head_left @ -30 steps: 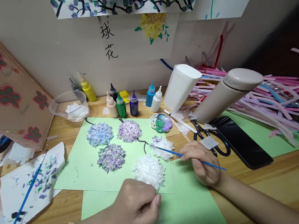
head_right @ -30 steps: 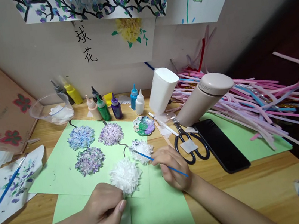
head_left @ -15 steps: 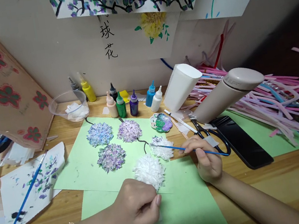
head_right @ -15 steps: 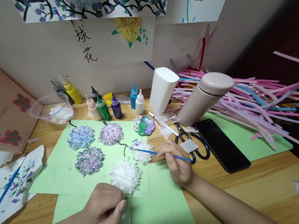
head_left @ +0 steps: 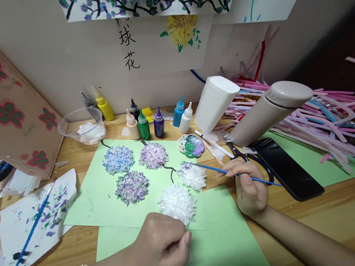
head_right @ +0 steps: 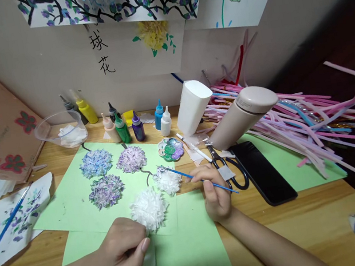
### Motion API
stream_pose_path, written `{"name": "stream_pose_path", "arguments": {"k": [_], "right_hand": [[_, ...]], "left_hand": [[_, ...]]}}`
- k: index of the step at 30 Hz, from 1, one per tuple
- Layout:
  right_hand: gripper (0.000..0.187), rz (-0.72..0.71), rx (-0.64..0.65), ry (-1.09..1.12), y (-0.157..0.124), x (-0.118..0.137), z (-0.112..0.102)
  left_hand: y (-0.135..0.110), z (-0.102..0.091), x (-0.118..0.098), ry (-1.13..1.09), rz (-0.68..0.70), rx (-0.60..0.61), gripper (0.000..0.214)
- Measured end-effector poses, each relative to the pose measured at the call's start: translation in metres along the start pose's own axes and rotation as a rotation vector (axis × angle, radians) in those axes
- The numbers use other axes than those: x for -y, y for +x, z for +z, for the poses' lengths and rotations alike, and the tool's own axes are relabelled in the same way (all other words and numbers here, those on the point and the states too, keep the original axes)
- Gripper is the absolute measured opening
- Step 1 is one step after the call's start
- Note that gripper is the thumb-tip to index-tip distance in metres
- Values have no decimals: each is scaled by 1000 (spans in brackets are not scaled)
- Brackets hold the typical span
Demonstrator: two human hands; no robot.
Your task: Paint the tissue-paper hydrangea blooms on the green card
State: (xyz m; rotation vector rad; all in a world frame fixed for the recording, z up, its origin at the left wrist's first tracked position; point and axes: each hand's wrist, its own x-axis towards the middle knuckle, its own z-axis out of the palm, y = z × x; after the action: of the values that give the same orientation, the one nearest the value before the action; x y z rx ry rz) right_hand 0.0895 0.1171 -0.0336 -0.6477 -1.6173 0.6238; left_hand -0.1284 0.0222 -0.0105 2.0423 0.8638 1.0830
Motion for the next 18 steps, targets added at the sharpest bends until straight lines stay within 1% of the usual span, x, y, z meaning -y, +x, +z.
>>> {"name": "stream_pose_path", "arguments": {"k": [3, 5, 7, 9, 10, 12, 14, 18], "right_hand": [[17, 78, 12, 16, -1, -1, 1], [15, 134, -12, 34, -1, -1, 1], [14, 186, -81, 24, 2, -2, 0], [14, 212, -181, -31, 7, -4, -2], [15, 215, -223, -68, 10, -6, -3], [18, 212, -259, -138, 14, -9, -5], [23, 198, -253, -194, 17, -10, -7], [29, 101, -217, -255, 16, -8, -7]], "left_hand": [[0, 0, 0, 2, -8, 10, 33], [0, 0, 0, 3, -13, 19, 33], [-1, 0, 0, 4, -17, 21, 32], [-1, 0, 0, 7, -16, 16, 32], [-2, 0, 0, 10, -15, 16, 32], [-1, -1, 0, 19, -14, 20, 31], [-1, -1, -1, 25, -13, 24, 31], [-2, -1, -1, 29, -3, 27, 31]]}}
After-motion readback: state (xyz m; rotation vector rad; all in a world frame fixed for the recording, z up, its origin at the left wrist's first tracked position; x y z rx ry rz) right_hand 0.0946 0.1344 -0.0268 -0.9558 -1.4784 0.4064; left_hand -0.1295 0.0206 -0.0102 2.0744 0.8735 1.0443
